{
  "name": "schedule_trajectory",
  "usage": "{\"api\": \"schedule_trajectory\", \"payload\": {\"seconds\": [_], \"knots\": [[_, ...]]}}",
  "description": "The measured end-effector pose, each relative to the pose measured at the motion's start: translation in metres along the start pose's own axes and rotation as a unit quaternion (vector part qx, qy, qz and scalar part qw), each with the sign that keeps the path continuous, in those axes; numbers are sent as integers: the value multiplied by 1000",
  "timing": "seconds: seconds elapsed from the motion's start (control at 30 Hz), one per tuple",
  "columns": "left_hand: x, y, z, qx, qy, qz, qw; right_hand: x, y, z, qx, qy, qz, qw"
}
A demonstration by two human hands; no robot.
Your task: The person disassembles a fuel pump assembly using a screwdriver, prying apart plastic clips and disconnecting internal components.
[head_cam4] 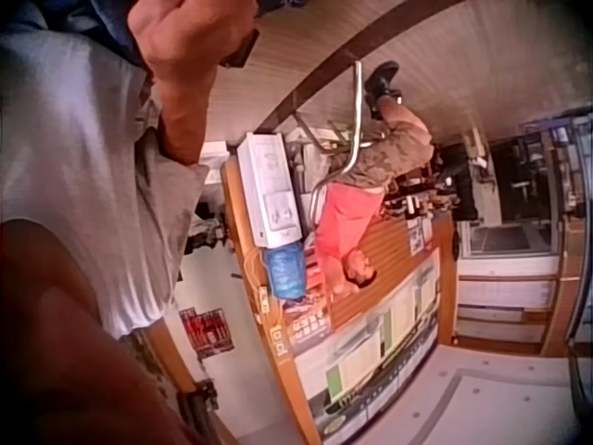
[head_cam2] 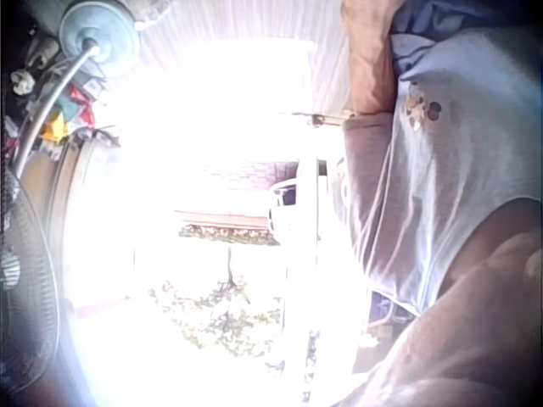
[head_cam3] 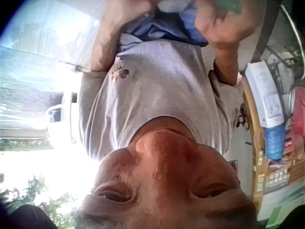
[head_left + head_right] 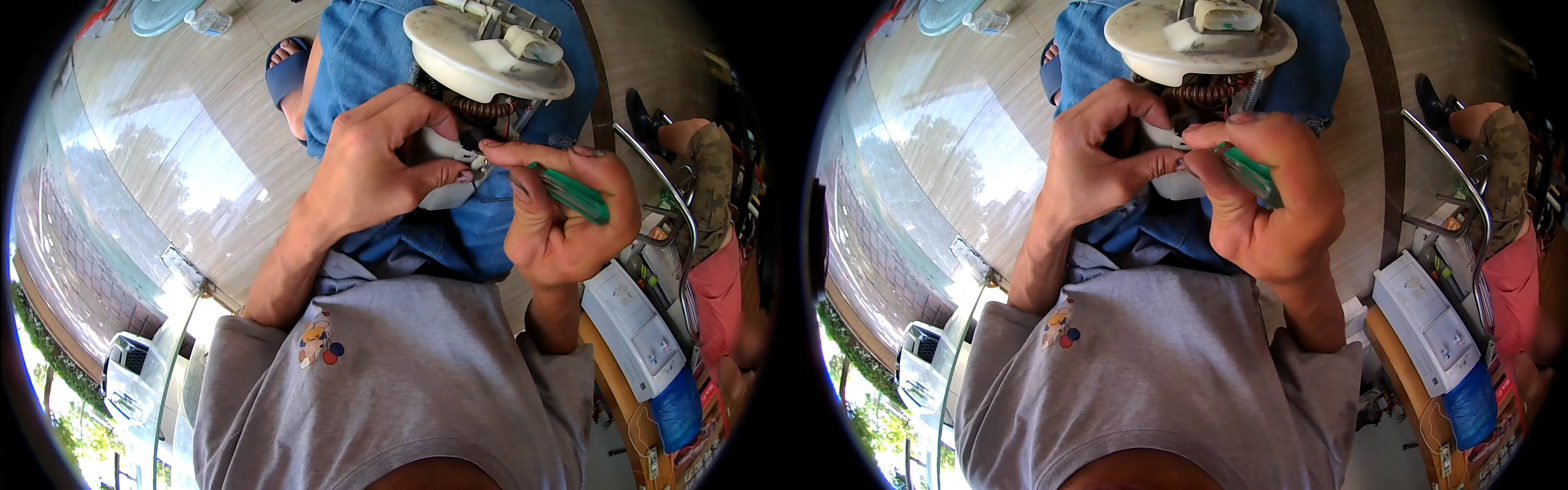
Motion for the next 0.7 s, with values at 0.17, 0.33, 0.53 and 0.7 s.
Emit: {"api": "schedule_trajectory", "payload": {"seconds": [0.17,0.33,0.53,0.7], "knots": [[-2,0,-1,4,2,-8,1000,4,3,-9,52,0,57,997],[0,-1,1,9,30,3,1000,-2,6,-15,31,-41,54,997],[-1,0,-1,10,9,-20,1000,2,-3,-15,66,-29,92,993],[-1,-2,0,-5,-3,-26,1000,4,-5,-12,17,-17,31,999]]}}
Point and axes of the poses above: each hand's wrist, its own z-axis towards the middle knuckle, its own y-axis out of the palm, x = y × z, the point moved 9 cm from there along z, towards the middle knuckle, and after that the axes turned 13 degrees about y, right-handed, at the moved point
